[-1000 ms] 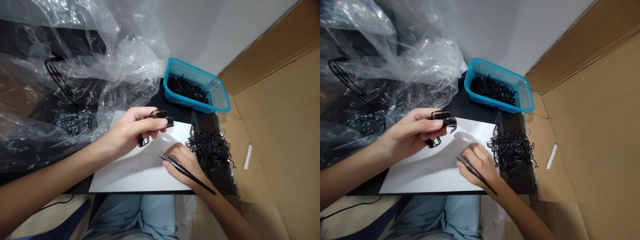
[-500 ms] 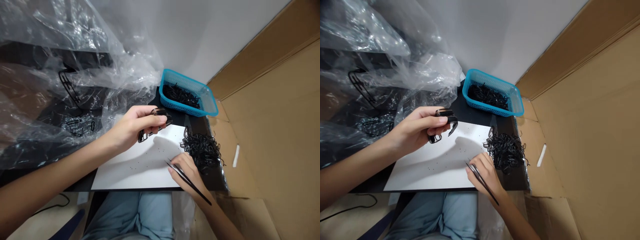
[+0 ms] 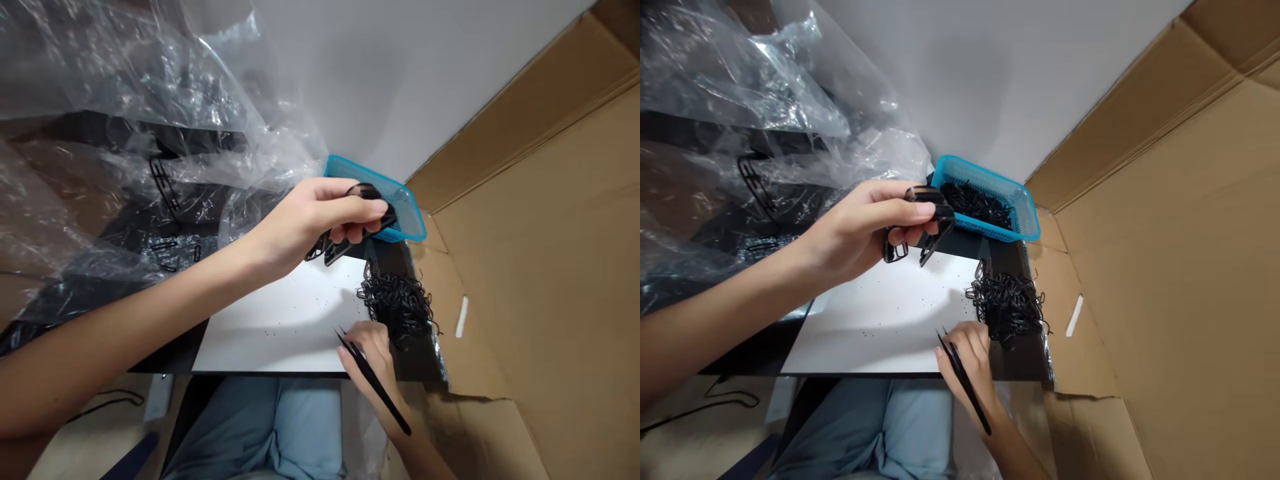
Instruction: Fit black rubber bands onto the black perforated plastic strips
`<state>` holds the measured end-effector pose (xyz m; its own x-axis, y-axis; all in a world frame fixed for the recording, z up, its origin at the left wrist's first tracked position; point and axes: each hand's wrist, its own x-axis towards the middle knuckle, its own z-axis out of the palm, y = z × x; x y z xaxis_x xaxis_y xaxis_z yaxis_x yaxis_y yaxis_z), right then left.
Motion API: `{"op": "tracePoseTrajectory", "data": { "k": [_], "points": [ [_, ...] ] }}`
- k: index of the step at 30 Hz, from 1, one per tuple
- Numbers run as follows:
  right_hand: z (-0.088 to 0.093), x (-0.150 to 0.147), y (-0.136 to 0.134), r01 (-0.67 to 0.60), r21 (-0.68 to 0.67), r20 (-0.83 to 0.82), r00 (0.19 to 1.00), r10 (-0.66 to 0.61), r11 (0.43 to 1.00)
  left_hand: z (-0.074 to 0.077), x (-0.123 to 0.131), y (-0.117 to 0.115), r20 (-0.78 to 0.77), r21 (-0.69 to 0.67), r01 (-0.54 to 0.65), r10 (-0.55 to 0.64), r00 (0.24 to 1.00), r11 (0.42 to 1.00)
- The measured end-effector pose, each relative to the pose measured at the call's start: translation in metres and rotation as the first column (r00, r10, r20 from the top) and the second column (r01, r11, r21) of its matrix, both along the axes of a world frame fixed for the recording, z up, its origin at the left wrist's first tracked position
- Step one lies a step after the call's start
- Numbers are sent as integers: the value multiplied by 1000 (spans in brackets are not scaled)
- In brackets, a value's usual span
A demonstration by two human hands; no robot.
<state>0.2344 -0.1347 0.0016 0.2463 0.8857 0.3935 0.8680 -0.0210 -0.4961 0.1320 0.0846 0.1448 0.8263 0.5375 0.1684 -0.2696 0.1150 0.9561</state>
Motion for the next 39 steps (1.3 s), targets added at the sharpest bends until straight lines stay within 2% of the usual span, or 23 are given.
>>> {"op": "tracePoseTrajectory", "data": {
  "k": [3,5,7,8,10,12,15,17,18,20,22,25,27,29,33,37,39],
  "points": [
    [10,7,6,90,-2,-279,956,-87,996,7,1,1,35,16,29,-30,999,999],
    [20,13,27,195,32,-509,847,-152,980,8,1,3,39,34,78,-80,996,996],
    [33,16,59,258,118,-709,698,-101,959,7,0,7,25,55,135,-136,990,989],
    [40,16,77,211,125,-797,603,-28,970,7,-1,9,13,66,160,-161,987,985],
    [54,12,112,139,142,-928,364,82,980,7,-4,14,-16,74,207,-207,978,976],
    [67,5,137,8,97,-982,162,95,995,9,-8,19,-51,66,244,-241,969,968],
    [79,-4,151,-216,83,-995,-66,71,973,15,-18,26,-96,77,240,-232,968,968],
    [85,-1,149,-281,165,-976,-183,116,945,19,-26,30,-103,109,225,-214,971,968],
    [89,3,147,-279,212,-966,-208,157,937,21,-29,31,-100,123,217,-205,974,968],
    [100,16,143,-232,300,-950,-166,266,925,26,-35,33,-91,155,200,-188,978,967],
    [117,31,140,-193,368,-929,-34,369,910,29,-39,35,-99,189,179,-162,982,966],
    [149,49,136,-208,444,-852,203,483,871,34,-44,34,-142,211,167,-139,980,963],
    [172,55,133,-222,471,-781,344,521,853,37,-47,33,-169,223,175,-139,976,959],
    [191,56,130,-233,475,-726,442,527,849,38,-48,33,-182,244,202,-160,970,948],
    [216,53,125,-340,437,-651,519,554,833,33,-46,38,-177,244,363,-327,928,899],
    [228,45,123,-486,360,-600,534,596,797,21,-37,43,-190,240,599,-568,801,764],
    [230,40,124,-540,305,-605,526,598,784,15,-33,40,-175,234,656,-632,755,718]
  ]
}}
